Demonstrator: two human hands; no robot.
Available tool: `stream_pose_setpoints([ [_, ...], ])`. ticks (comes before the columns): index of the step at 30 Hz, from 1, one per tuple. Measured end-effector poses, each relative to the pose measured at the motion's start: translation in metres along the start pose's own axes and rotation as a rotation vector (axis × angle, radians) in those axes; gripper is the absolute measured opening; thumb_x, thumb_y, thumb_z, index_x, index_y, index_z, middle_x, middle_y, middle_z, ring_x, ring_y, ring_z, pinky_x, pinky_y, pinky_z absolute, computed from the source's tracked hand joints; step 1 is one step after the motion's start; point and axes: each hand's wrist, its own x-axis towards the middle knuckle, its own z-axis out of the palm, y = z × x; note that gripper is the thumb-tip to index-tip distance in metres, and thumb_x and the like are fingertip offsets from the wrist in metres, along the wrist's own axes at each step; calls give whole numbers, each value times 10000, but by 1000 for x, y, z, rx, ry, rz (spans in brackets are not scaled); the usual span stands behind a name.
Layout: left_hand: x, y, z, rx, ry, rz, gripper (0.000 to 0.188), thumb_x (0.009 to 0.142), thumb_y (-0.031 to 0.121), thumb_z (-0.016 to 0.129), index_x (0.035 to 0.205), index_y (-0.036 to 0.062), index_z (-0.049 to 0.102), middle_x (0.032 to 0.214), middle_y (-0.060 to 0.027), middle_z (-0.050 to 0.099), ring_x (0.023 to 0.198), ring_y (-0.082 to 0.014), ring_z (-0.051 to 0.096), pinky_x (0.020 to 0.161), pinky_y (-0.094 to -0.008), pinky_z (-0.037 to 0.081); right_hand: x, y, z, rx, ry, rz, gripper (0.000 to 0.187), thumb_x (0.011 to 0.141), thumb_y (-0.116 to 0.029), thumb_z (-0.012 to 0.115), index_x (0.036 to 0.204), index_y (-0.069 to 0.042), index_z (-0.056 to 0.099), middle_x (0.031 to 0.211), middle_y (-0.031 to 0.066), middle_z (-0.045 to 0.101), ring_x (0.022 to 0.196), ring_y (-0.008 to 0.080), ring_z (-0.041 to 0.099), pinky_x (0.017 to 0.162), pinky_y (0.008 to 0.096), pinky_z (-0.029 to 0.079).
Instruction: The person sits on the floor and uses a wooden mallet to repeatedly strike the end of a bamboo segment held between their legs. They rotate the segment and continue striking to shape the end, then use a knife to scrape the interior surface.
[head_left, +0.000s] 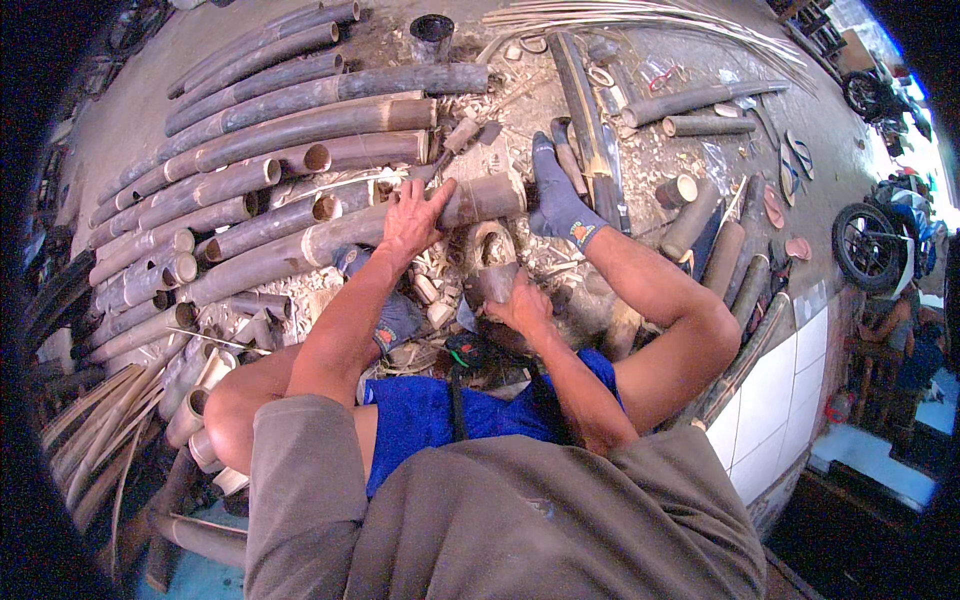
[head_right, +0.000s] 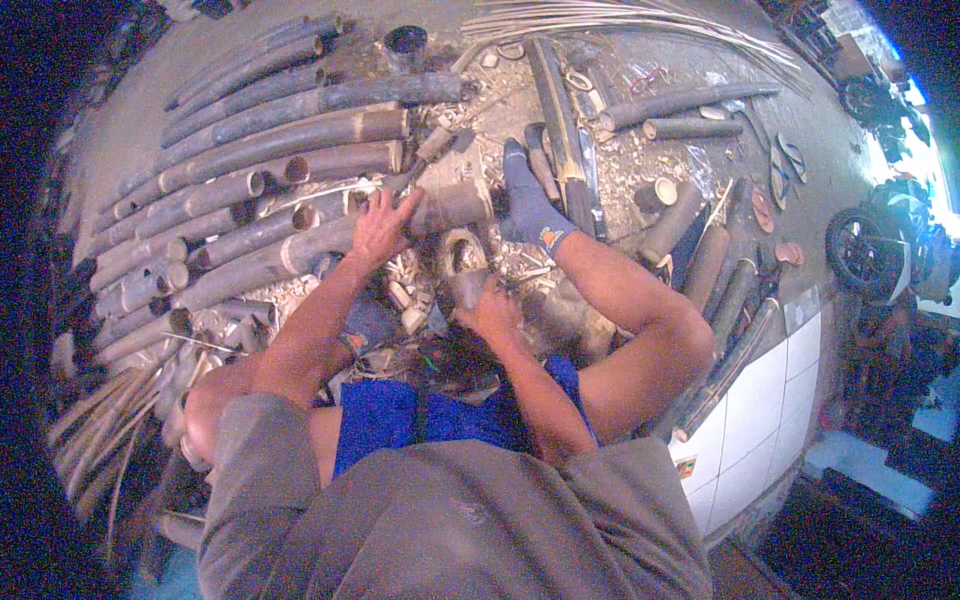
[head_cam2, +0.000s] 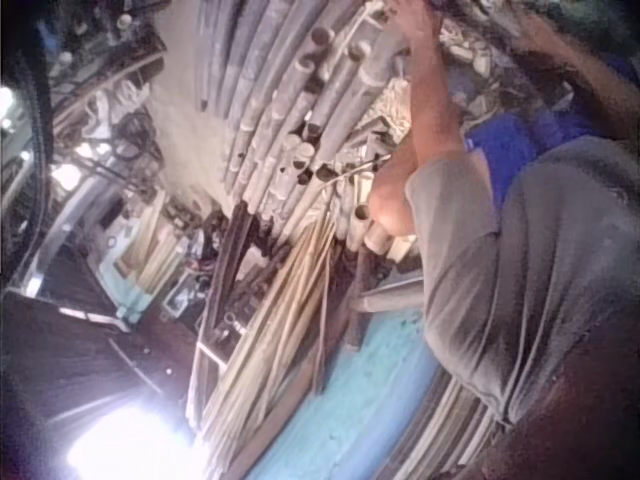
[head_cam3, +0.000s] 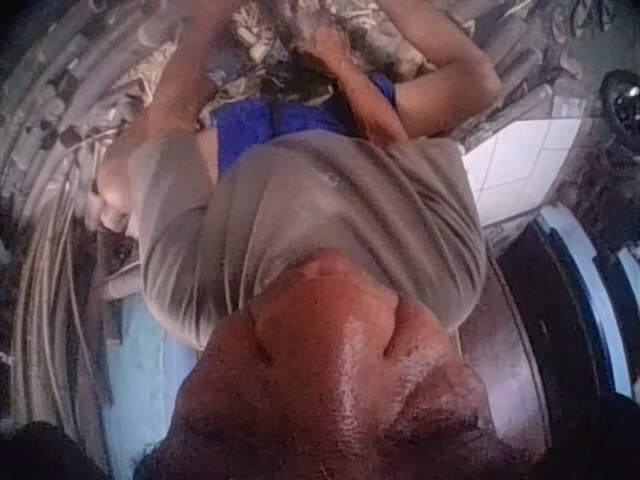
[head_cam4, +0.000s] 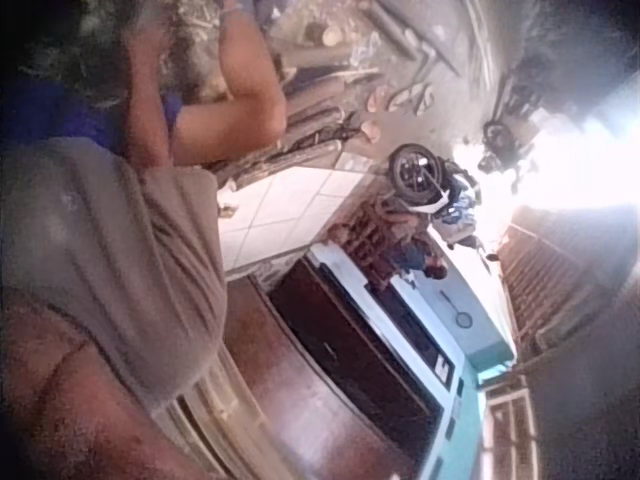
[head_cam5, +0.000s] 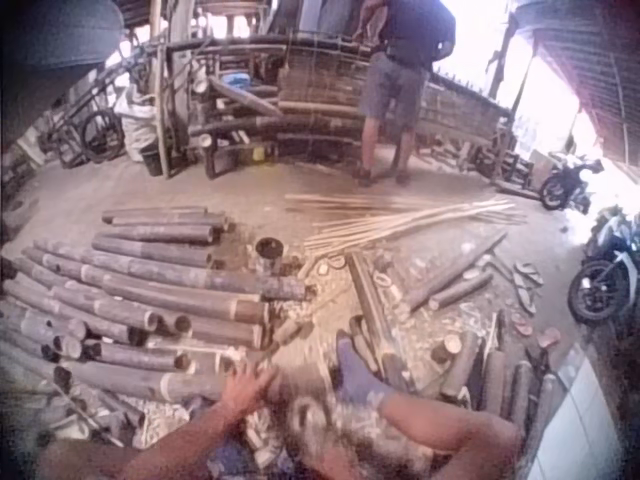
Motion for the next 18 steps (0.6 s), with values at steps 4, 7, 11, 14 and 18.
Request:
stream_pose_setpoints([
  [4,8,-10,1,-64,-76,-116,1026,681,440,900,1547,305,366,1339,-196,543,1304,-410,489,1048,-575,452,11,-9,-14,42,-3,31,1103,728,-535,840,1471,86,312,1266,343,621,1160,488,633,989,545,508],
  [7,4,-10,2,-54,-84,-55,1031,674,460,902,1547,303,376,1380,-180,542,1322,-406,486,1046,-587,447,7,-11,-12,-49,-21,67,1115,741,-546,825,1496,85,299,1293,348,604,1165,487,631,990,536,513],
  [11,-8,-3,5,-74,-85,-26,1032,660,482,906,1537,320,385,1365,-160,553,1303,-405,504,1037,-612,442,-20,2,-9,-139,-55,29,1044,773,-608,786,1451,94,413,1176,310,683,1107,443,679,958,498,545],
  [14,-11,-7,10,-78,-70,-67,1034,659,466,909,1536,333,376,1350,-156,560,1300,-410,504,1027,-642,435,-34,0,-44,-259,-320,-39,918,775,-654,764,1317,66,587,1139,247,722,1069,399,709,928,469,564],
  [18,-10,-4,9,-92,-52,-74,998,671,458,906,1521,335,398,1362,-165,562,1308,-423,504,1040,-654,421,-49,25,-21,-484,-313,-114,724,783,-642,767,1157,-24,713,1145,168,741,1069,350,720,928,457,568],
])
